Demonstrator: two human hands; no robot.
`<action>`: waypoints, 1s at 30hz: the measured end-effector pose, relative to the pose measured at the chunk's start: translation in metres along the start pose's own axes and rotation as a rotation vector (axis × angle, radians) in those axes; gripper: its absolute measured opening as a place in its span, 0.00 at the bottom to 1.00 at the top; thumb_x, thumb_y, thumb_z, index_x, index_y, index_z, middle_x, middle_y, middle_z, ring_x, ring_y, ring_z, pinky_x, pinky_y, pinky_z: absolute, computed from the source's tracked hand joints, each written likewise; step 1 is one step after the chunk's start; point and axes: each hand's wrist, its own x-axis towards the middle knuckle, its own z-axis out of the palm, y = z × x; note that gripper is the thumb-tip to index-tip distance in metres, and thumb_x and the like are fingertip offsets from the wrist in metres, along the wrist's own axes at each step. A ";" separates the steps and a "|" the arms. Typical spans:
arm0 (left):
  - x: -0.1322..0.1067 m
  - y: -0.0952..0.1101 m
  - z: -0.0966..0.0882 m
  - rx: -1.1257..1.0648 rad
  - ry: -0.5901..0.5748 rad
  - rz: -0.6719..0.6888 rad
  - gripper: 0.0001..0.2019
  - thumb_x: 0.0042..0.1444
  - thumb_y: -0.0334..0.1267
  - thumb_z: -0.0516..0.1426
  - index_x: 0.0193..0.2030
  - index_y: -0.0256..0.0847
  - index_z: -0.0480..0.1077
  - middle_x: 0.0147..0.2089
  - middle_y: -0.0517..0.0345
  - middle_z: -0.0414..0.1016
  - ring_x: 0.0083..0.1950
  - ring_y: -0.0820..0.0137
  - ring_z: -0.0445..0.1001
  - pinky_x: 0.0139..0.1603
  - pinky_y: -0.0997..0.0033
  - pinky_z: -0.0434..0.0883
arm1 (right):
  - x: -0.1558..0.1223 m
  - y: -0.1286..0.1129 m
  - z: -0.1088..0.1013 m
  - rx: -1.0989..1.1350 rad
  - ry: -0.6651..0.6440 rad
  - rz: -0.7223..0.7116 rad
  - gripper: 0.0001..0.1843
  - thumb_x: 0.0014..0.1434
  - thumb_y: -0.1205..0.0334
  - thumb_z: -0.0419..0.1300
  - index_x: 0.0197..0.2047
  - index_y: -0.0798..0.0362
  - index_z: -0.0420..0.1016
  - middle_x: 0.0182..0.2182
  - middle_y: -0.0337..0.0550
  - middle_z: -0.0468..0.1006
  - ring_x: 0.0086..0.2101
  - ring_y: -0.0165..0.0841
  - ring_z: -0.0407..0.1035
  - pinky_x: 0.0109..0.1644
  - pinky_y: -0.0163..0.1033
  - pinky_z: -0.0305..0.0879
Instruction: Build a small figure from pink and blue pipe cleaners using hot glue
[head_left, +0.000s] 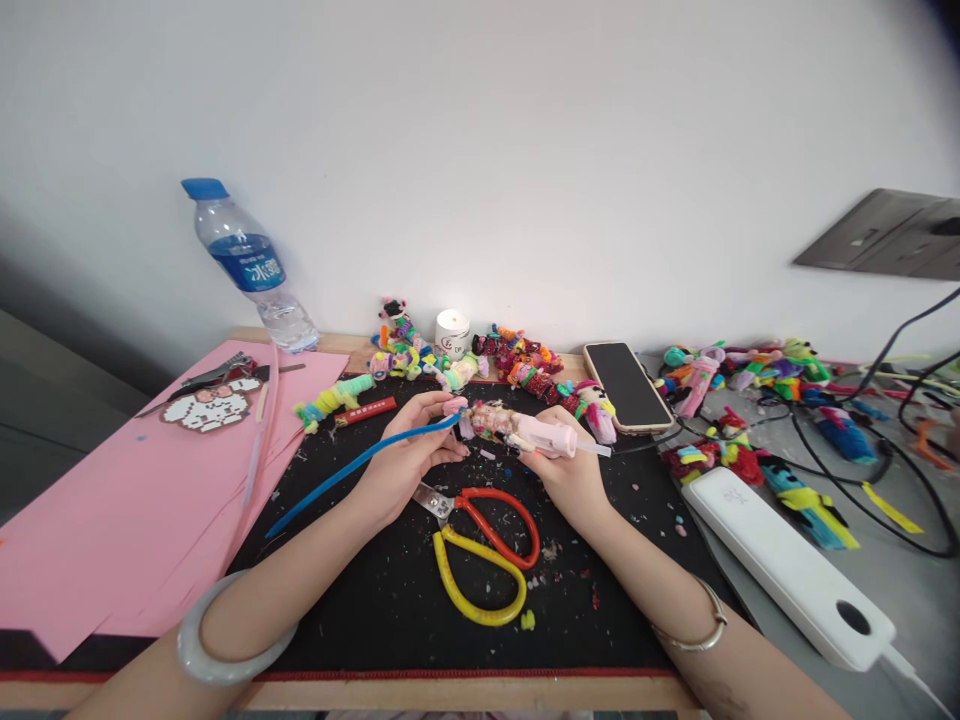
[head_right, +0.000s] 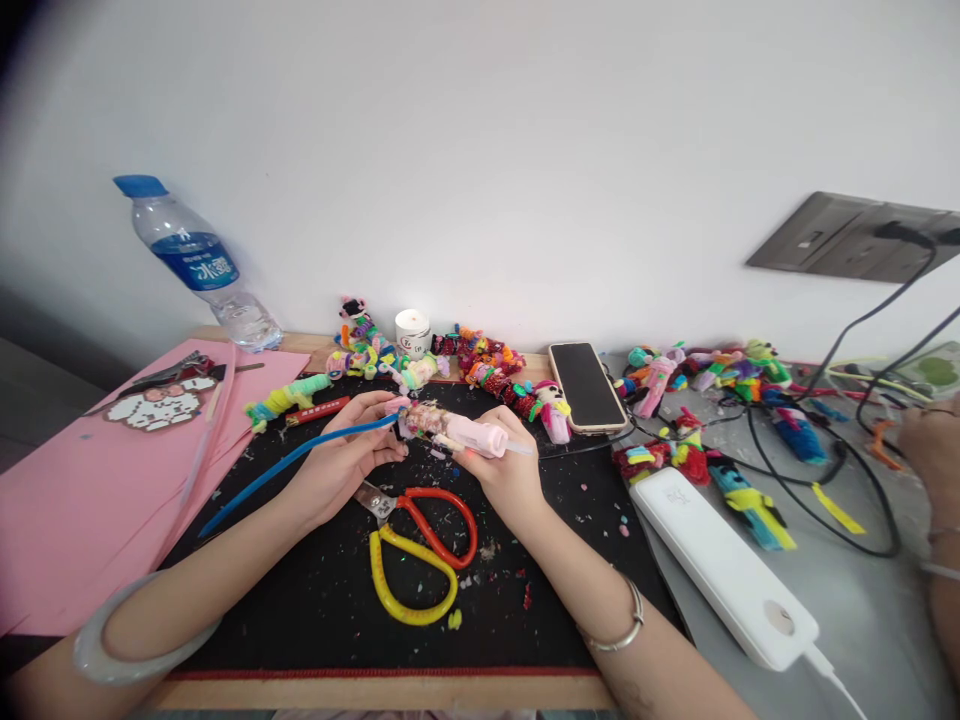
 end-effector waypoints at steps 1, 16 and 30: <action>0.000 0.000 0.000 0.000 0.003 0.000 0.15 0.50 0.36 0.62 0.46 0.43 0.67 0.45 0.58 0.72 0.29 0.76 0.75 0.33 0.73 0.73 | 0.000 0.000 0.000 0.000 -0.001 0.003 0.11 0.47 0.64 0.64 0.26 0.52 0.62 0.23 0.33 0.63 0.24 0.28 0.59 0.27 0.34 0.55; 0.000 -0.001 -0.001 -0.007 0.002 0.006 0.15 0.52 0.37 0.61 0.47 0.43 0.66 0.47 0.58 0.71 0.30 0.77 0.75 0.34 0.74 0.73 | 0.000 0.001 0.000 -0.014 0.017 0.014 0.11 0.45 0.65 0.63 0.26 0.51 0.62 0.23 0.33 0.63 0.23 0.28 0.58 0.26 0.33 0.55; 0.001 -0.003 -0.005 -0.044 -0.013 0.013 0.16 0.52 0.37 0.61 0.47 0.44 0.66 0.42 0.58 0.74 0.30 0.75 0.75 0.35 0.72 0.73 | 0.001 0.004 -0.001 -0.062 0.032 0.020 0.10 0.44 0.65 0.62 0.27 0.51 0.62 0.22 0.33 0.64 0.24 0.29 0.59 0.27 0.34 0.55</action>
